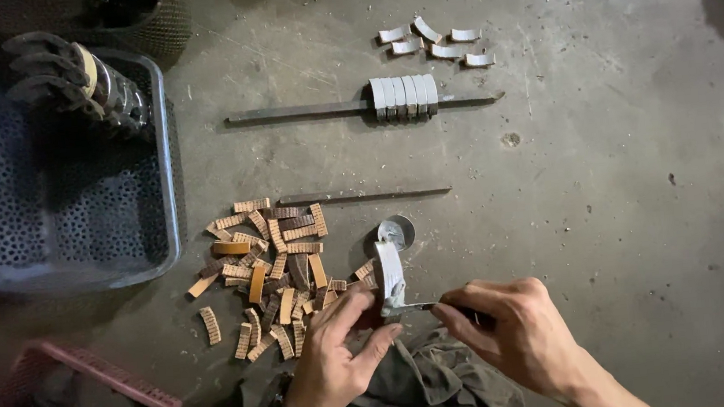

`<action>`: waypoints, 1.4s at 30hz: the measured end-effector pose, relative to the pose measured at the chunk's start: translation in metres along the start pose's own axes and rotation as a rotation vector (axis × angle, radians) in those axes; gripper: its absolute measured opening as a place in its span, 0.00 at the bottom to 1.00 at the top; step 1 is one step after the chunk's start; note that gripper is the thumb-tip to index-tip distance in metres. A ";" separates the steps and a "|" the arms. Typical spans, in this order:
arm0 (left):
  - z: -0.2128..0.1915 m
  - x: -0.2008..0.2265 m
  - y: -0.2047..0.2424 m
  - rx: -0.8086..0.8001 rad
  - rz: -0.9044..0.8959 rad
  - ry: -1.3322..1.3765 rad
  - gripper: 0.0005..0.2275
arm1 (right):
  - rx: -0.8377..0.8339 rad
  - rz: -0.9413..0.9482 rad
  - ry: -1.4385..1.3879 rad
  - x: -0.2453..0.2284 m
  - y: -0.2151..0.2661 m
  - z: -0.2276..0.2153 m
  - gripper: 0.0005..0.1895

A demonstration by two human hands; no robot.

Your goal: The person applies a white substance from a small metal container onto small, curved wooden pieces using a metal spatula. They then place the coated pieces onto a metal rod that already holds several similar pieces.

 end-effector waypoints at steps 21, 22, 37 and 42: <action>0.015 -0.021 0.021 -0.183 0.039 -0.056 0.11 | -0.129 0.417 -0.177 0.077 -0.002 0.017 0.15; 0.016 -0.022 0.022 -0.185 0.039 -0.056 0.11 | -0.128 0.418 -0.178 0.078 -0.004 0.016 0.15; 0.030 -0.093 -0.024 -0.066 -0.126 0.212 0.09 | 0.465 0.340 -1.112 0.167 0.006 0.007 0.15; 0.032 -0.208 -0.143 0.087 -0.268 0.011 0.04 | 0.654 0.538 -0.919 0.244 -0.013 0.039 0.12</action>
Point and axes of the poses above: each hand's wrist, its own y-axis away from the middle knuckle, its own z-axis out of the palm, x = y × z, the point moved 10 cm from there along -y, towards the middle knuckle, and after that the axes turned 15 degrees about x, right-handed, at the moved point
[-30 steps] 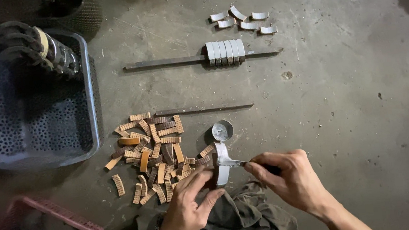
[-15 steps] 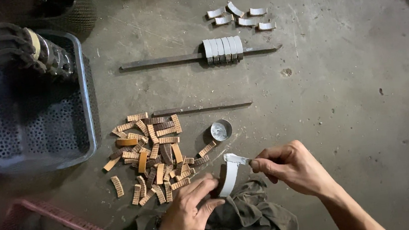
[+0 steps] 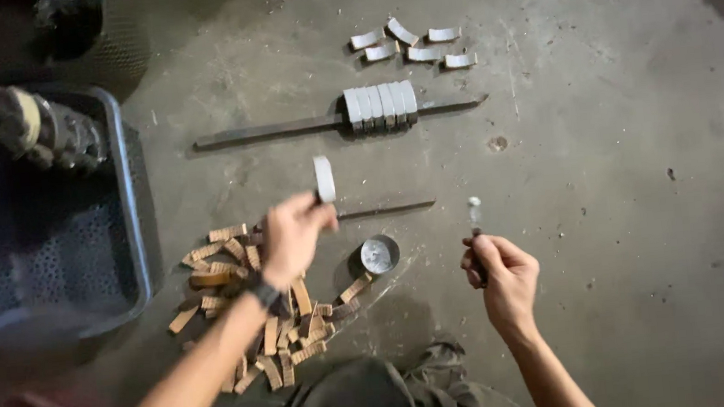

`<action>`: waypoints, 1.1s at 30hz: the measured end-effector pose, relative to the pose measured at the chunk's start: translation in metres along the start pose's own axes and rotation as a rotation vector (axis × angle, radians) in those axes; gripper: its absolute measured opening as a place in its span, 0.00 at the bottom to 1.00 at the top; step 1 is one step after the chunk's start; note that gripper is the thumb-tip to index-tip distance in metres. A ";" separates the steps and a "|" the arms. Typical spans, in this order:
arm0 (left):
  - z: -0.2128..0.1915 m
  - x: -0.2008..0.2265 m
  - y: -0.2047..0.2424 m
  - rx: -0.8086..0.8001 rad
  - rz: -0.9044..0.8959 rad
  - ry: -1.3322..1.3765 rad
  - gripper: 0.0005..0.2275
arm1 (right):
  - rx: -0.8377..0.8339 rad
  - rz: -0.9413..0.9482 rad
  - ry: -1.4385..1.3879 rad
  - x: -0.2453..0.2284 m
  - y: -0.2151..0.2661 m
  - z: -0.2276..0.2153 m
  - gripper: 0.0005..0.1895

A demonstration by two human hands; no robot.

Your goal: The person applies a white substance from a small metal container onto small, curved wooden pieces using a metal spatula. They then place the coated pieces onto a metal rod that already holds several similar pieces.

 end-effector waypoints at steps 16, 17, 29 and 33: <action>0.071 -0.029 -0.147 0.261 0.432 -0.595 0.03 | 0.307 -0.559 0.481 -0.019 -0.256 0.041 0.11; 0.066 -0.036 -0.156 0.250 0.281 -0.503 0.07 | 0.258 -0.552 0.430 -0.020 -0.261 0.048 0.11; 0.123 -0.039 -0.155 0.219 0.049 -0.147 0.18 | 0.290 -0.512 0.391 -0.019 -0.269 0.049 0.11; 0.147 -0.038 -0.154 0.203 0.034 -0.182 0.20 | 0.288 -0.558 0.425 -0.019 -0.271 0.051 0.11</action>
Point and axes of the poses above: each hand's wrist, its own y-axis away from the middle knuckle, its own z-axis out of the palm, x = y × z, the point moved 10 cm from there along -y, towards the middle knuckle, and after that the axes turned 15 degrees about x, right-handed, at the moved point
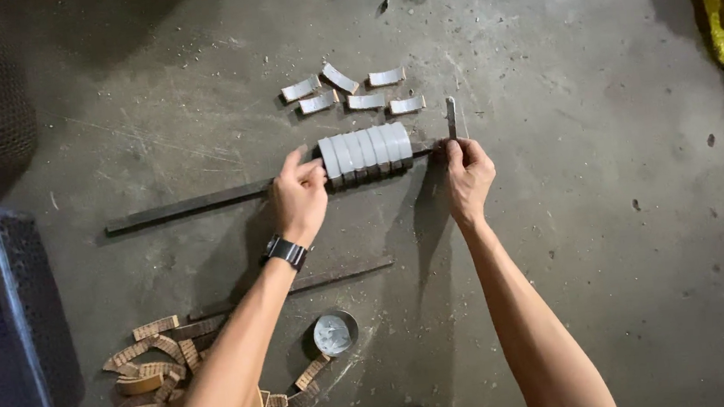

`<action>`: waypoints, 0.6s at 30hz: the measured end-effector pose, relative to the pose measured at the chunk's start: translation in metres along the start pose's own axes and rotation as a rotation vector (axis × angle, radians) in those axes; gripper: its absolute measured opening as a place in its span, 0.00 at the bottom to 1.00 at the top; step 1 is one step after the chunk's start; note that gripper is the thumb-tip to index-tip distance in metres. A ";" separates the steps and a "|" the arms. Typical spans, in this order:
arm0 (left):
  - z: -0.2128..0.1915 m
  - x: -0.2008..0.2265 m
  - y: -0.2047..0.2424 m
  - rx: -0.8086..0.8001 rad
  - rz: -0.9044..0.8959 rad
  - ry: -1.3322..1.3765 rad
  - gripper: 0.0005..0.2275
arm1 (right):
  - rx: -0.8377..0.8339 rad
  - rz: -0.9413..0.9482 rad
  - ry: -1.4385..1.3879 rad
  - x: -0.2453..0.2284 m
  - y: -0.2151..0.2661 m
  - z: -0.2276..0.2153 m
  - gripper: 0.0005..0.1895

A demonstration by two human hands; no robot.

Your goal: The person applies a white substance from a small metal container onto small, curved wooden pieces using a metal spatula. They then place the coated pieces onto a metal rod that already holds several similar pieces.

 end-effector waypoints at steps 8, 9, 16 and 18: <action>-0.001 0.006 0.011 -0.095 0.025 0.287 0.18 | -0.015 0.035 -0.061 -0.015 0.005 -0.008 0.11; -0.011 0.009 0.016 -0.119 0.086 0.312 0.16 | -0.006 0.038 -0.078 -0.017 0.008 -0.012 0.11; -0.185 0.009 0.150 -0.359 0.061 -0.136 0.11 | -0.160 0.005 -0.292 -0.083 0.105 -0.064 0.09; -0.244 -0.019 0.197 -0.406 -0.182 -0.221 0.10 | -0.252 -0.017 -0.221 -0.111 0.154 -0.083 0.08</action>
Point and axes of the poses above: each hand's wrist, its own y-axis away from the middle knuckle, its own z-axis out of the palm, x = y × z, the point moved 10 cm from there along -y, towards the middle knuckle, and after that the axes turned 15 degrees about x, right-handed, at the moved point
